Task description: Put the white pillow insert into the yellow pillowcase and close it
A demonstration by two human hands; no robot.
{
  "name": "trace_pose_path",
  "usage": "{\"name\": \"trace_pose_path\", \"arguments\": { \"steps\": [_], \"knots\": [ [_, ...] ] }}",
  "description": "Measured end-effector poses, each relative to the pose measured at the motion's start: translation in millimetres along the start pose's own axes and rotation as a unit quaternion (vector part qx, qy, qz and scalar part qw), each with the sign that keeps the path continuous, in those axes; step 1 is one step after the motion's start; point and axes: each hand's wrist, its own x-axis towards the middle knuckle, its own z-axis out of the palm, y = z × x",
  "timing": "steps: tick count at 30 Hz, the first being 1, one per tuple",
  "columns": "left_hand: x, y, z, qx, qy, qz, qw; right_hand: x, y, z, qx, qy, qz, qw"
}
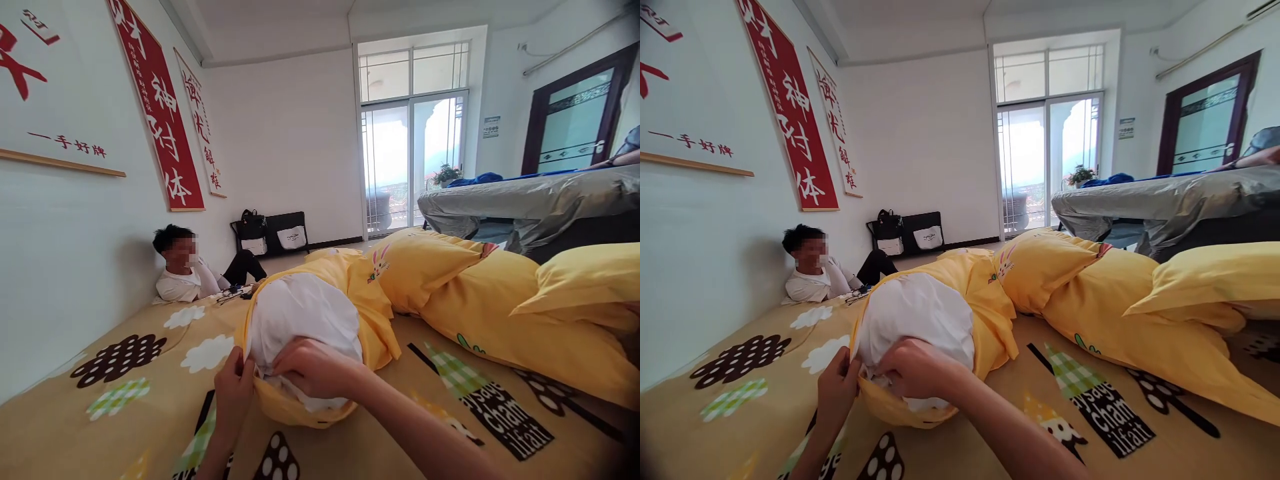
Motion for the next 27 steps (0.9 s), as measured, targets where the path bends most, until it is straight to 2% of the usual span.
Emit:
{"name": "trace_pose_path", "arguments": {
  "steps": [2, 3, 5, 9, 11, 13, 15, 17, 19, 21, 23, 25, 27],
  "knots": [
    [-6, 18, 3, -0.019, -0.003, 0.036, 0.999, -8, -2, -18, -0.015, 0.094, 0.038, 0.995],
    [-8, 28, 4, -0.023, 0.002, 0.056, 0.998, -9, -2, -20, -0.049, 0.119, 0.066, 0.990],
    [-10, 46, 9, -0.018, 0.019, 0.099, 0.995, -11, 0, -15, -0.121, 0.103, 0.087, 0.983],
    [-11, 64, 19, 0.028, 0.036, 0.177, 0.983, -6, 16, 15, -0.200, 0.049, 0.059, 0.977],
    [-13, 68, 23, 0.047, 0.040, 0.190, 0.980, 0, 27, 31, -0.227, 0.029, 0.043, 0.973],
    [-15, 72, 27, 0.054, 0.037, 0.192, 0.979, 12, 37, 48, -0.245, 0.010, 0.056, 0.968],
    [-15, 75, 30, 0.055, 0.019, 0.191, 0.980, 25, 42, 62, -0.236, 0.004, 0.080, 0.968],
    [-10, 74, 31, 0.057, 0.006, 0.183, 0.981, 36, 44, 69, -0.207, 0.004, 0.075, 0.975],
    [0, 64, 27, 0.071, 0.019, 0.151, 0.986, 38, 43, 61, -0.184, -0.003, 0.033, 0.982],
    [16, 47, 17, 0.096, 0.051, 0.103, 0.989, 28, 47, 40, -0.132, 0.001, -0.023, 0.991],
    [34, 33, 2, 0.115, 0.078, 0.059, 0.989, 8, 59, 11, -0.046, 0.060, -0.027, 0.997],
    [55, 30, -15, 0.119, 0.095, 0.046, 0.987, -17, 82, -16, 0.026, 0.156, 0.065, 0.985],
    [78, 46, -35, 0.108, 0.111, 0.064, 0.986, -42, 111, -33, 0.053, 0.215, 0.194, 0.956]
  ]
}}
